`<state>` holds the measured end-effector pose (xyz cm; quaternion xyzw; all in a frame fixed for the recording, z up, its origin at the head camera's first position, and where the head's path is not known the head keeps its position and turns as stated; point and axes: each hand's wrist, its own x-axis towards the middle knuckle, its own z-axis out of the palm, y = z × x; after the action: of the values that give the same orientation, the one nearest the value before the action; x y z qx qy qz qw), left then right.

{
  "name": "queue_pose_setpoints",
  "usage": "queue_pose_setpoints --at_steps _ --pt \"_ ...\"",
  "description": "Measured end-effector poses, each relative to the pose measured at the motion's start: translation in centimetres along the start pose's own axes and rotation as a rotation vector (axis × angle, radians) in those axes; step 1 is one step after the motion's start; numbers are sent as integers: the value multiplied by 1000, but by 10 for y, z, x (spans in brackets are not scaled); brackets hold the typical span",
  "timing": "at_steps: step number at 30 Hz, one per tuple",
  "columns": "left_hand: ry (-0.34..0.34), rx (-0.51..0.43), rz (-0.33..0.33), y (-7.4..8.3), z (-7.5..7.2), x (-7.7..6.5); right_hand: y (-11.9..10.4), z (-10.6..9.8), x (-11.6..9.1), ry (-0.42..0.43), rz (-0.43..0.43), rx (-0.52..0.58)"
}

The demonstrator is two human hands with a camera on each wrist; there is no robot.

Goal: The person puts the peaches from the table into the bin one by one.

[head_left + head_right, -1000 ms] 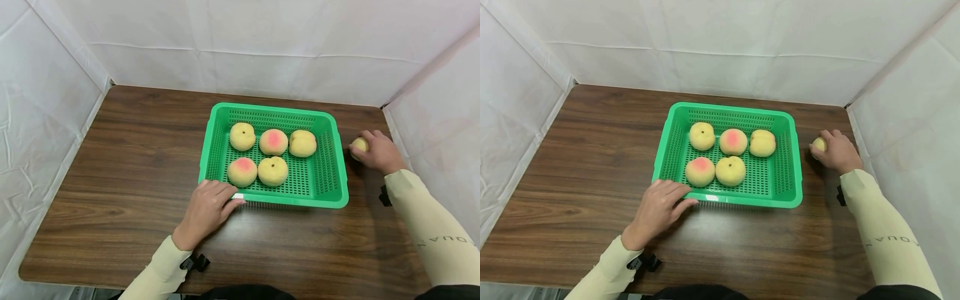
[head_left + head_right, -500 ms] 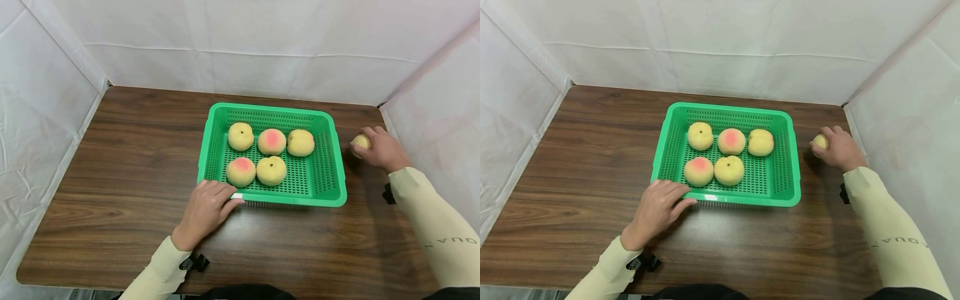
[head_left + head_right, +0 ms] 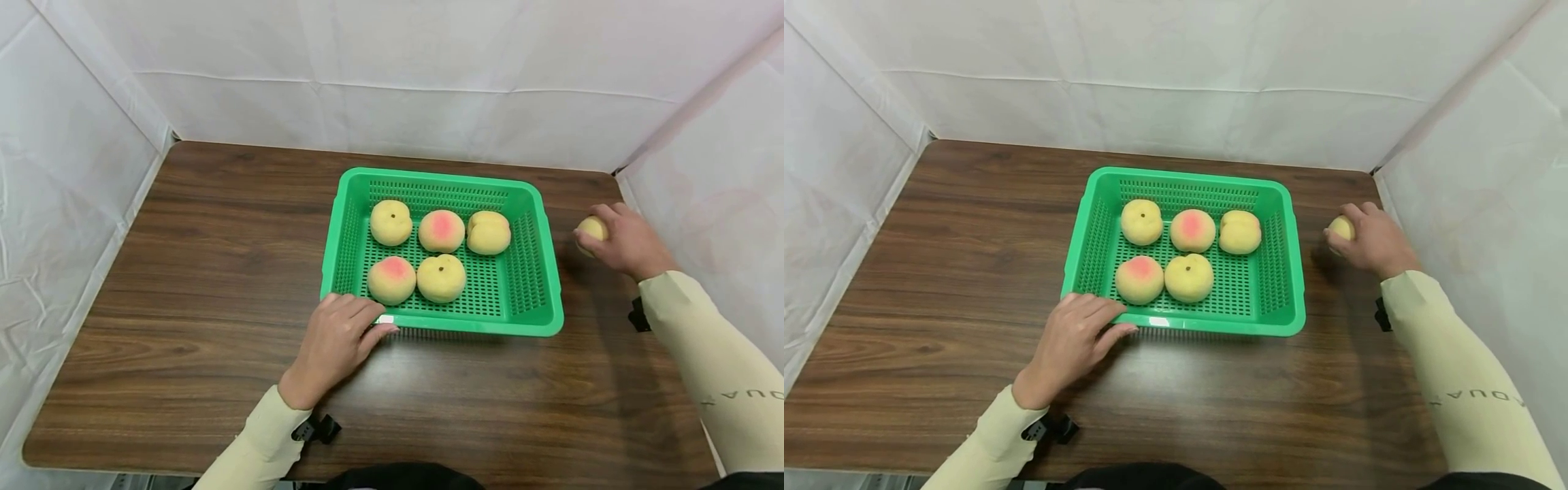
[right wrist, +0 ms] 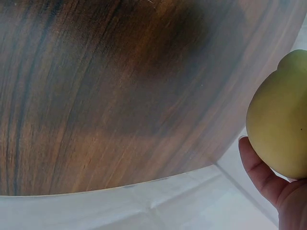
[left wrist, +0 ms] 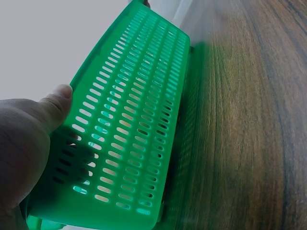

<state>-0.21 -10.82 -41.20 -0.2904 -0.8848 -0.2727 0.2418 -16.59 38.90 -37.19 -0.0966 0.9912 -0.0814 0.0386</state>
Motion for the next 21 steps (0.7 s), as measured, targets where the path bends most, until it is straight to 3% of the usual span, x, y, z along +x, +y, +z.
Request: queue_pose_setpoints --at_steps 21 --pt "-5 1 -2 0 0 0 -4 -19 -5 0 14 17"
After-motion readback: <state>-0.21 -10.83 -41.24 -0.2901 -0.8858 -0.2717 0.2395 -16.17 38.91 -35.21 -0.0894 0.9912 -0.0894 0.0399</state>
